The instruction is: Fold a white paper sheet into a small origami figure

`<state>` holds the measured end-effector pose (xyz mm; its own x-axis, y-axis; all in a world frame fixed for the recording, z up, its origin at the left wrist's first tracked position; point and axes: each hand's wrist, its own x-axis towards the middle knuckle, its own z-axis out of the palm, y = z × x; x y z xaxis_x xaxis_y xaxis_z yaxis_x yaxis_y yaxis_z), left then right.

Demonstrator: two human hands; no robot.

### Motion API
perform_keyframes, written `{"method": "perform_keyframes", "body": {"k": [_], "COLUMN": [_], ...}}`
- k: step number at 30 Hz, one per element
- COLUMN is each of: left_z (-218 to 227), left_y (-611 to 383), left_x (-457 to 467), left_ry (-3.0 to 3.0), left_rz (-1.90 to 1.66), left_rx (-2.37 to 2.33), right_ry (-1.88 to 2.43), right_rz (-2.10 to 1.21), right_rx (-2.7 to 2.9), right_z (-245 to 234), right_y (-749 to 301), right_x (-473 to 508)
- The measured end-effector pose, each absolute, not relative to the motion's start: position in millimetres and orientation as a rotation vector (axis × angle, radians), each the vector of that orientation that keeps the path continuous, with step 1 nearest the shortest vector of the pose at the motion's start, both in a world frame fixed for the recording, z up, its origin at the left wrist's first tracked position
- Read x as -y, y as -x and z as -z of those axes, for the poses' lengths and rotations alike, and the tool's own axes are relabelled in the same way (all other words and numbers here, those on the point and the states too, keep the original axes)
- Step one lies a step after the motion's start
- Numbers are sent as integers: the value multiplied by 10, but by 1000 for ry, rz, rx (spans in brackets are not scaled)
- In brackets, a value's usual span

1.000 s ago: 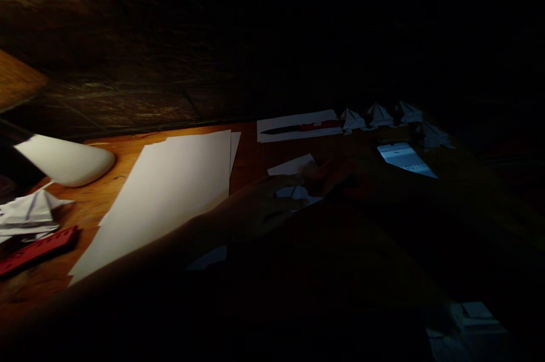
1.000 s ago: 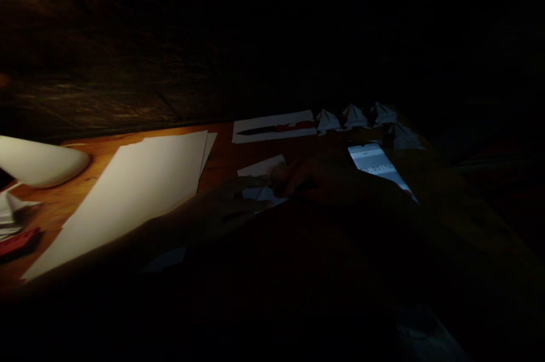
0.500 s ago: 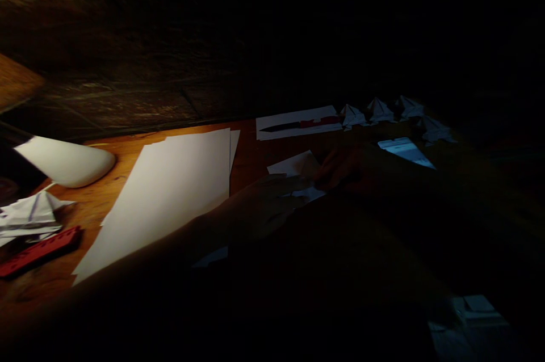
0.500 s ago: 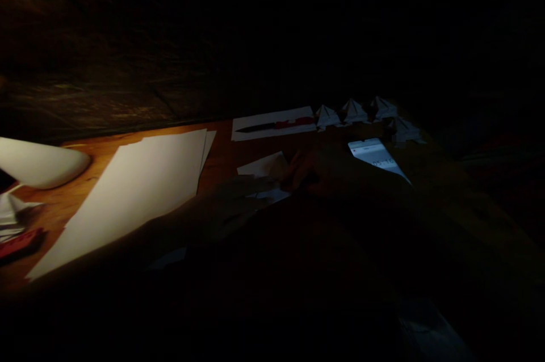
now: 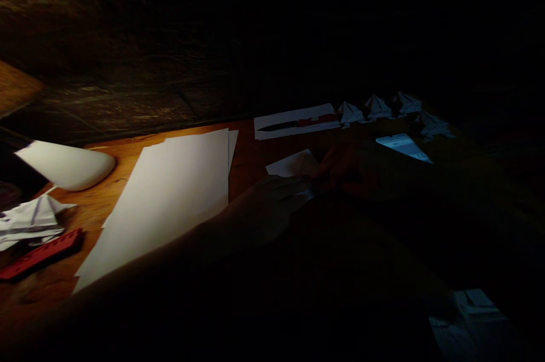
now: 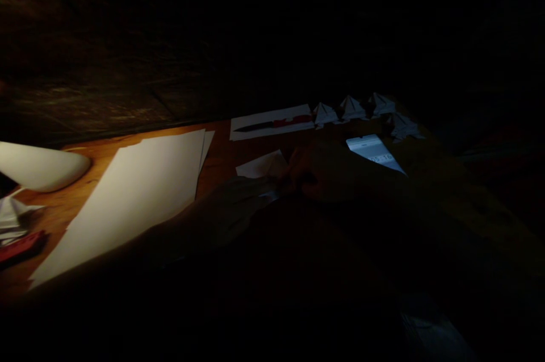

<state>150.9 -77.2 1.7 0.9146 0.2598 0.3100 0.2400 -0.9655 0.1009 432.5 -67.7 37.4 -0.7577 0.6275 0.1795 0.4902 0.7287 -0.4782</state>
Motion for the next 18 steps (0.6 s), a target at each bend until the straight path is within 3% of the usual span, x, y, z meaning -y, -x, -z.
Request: {"method": "perform_keyframes", "body": {"k": [18], "left_z": [-15], "left_y": [-1489], "left_x": [773], "left_ry": [-2859], "left_rz": [-459], "left_rx": [-469], "right_ry": [958], "right_rz": [-570], "right_rx": [2563], "right_z": [-316], "right_y": [-4248], "right_x": [732]}}
